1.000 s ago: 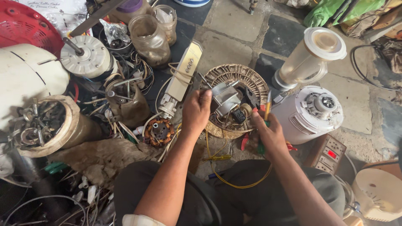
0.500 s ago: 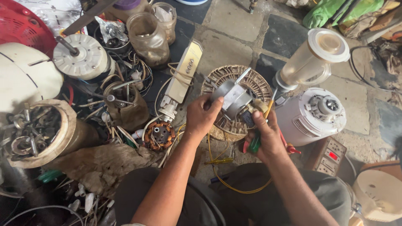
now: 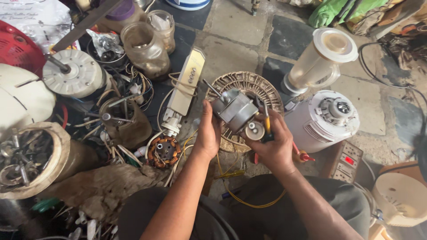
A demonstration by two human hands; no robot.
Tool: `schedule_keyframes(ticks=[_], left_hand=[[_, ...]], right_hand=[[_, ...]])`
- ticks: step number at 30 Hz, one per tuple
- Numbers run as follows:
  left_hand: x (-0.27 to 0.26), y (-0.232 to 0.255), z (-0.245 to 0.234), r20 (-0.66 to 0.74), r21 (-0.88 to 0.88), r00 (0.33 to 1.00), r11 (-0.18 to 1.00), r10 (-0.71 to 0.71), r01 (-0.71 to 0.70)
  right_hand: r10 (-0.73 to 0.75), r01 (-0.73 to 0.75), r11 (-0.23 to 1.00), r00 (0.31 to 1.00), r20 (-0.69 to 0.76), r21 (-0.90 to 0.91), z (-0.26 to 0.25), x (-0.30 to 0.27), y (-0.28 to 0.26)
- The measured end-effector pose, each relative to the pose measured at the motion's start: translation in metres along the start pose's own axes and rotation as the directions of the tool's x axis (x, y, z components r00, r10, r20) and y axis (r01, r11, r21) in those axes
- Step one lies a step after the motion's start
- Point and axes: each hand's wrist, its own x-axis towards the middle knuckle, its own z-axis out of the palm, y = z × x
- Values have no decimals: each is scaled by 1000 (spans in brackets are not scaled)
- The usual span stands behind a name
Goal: The person works on a disassembled electrical motor, using a screwdriver to adjust internal components and wires. They then attach a white plastic fan housing to the motor shaft and secure it with the screwdriver.
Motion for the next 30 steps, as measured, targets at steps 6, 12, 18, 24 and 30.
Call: schedule_keyframes(ticks=[6, 12, 18, 24, 30], left_hand=[[2, 5, -11, -31, 87, 997, 993, -76, 79], [0, 26, -2, 57, 520, 990, 843, 126, -137], [-11, 47, 8, 353, 874, 888, 235, 296, -425], [-18, 53, 18, 407, 873, 850, 133, 334, -470], [-21, 55, 23, 353, 897, 886, 161, 301, -412]], right_hand=[[31, -21, 991, 997, 73, -133, 8, -10, 5], [-25, 56, 969, 991, 129, -241, 12, -23, 20], [-27, 78, 966, 978, 205, -245, -1, -31, 17], [146, -85, 955, 968, 203, -285, -39, -49, -7], [471, -401, 874, 839, 272, -275, -72, -50, -6]])
